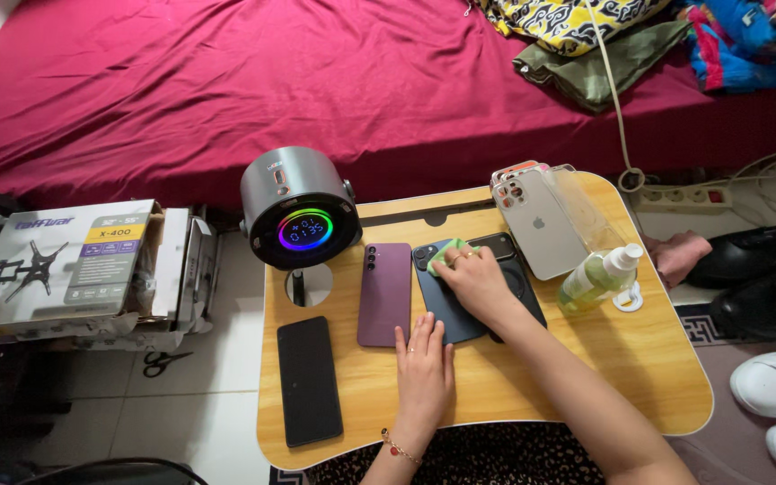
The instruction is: The person wipes the back and front surfaces of several smartphones and a phone case with a green cloth. They handle each device one at a time, turning them over to clean different sides, and place them back on the table after wiping.
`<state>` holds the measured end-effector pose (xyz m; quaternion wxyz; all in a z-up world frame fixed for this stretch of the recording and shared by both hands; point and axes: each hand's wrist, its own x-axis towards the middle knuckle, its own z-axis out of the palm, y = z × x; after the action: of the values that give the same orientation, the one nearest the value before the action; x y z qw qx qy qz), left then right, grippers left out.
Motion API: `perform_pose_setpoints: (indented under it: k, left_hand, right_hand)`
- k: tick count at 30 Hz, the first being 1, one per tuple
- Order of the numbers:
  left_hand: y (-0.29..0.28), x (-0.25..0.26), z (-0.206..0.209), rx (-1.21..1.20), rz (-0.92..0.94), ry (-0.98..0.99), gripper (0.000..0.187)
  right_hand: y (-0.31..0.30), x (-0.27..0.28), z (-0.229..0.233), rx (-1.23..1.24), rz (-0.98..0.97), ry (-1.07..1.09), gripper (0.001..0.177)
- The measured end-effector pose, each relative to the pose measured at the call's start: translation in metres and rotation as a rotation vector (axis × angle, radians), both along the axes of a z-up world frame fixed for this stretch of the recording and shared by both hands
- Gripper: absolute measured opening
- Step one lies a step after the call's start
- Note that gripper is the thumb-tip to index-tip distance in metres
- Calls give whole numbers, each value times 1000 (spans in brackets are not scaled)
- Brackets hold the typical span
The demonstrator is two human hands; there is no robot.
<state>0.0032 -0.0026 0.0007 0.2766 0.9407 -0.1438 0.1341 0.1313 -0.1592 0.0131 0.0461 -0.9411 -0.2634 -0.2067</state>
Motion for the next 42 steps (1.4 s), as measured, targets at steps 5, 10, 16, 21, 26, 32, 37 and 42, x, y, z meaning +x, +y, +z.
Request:
perform_pose_setpoints:
  k: [5, 10, 16, 21, 26, 32, 37, 42]
  left_hand:
    - [0, -1, -1, 28, -4, 8, 37]
    - [0, 1, -1, 24, -10, 0, 37]
    - [0, 1, -1, 32, -7, -2, 38]
    - [0, 0, -1, 38, -8, 2, 37]
    - [0, 1, 0, 25, -13, -8, 37]
    - [1, 1, -1, 29, -21, -18, 37]
    - [0, 0, -3, 28, -16, -24, 36]
    - [1, 1, -3, 24, -21, -17, 37]
  right_hand:
    - [1, 1, -5, 42, 47, -10, 33]
    - [-1, 5, -11, 18, 14, 61, 27]
    - [-11, 7, -14, 237, 54, 81, 27]
    - [-9, 2, -9, 310, -6, 16, 22]
    - [-3, -2, -1, 131, 107, -3, 34]
    - [-2, 2, -6, 113, 21, 10, 32]
    - [-1, -1, -11, 25, -39, 25, 23]
    - [3, -19, -11, -104, -85, 5, 26]
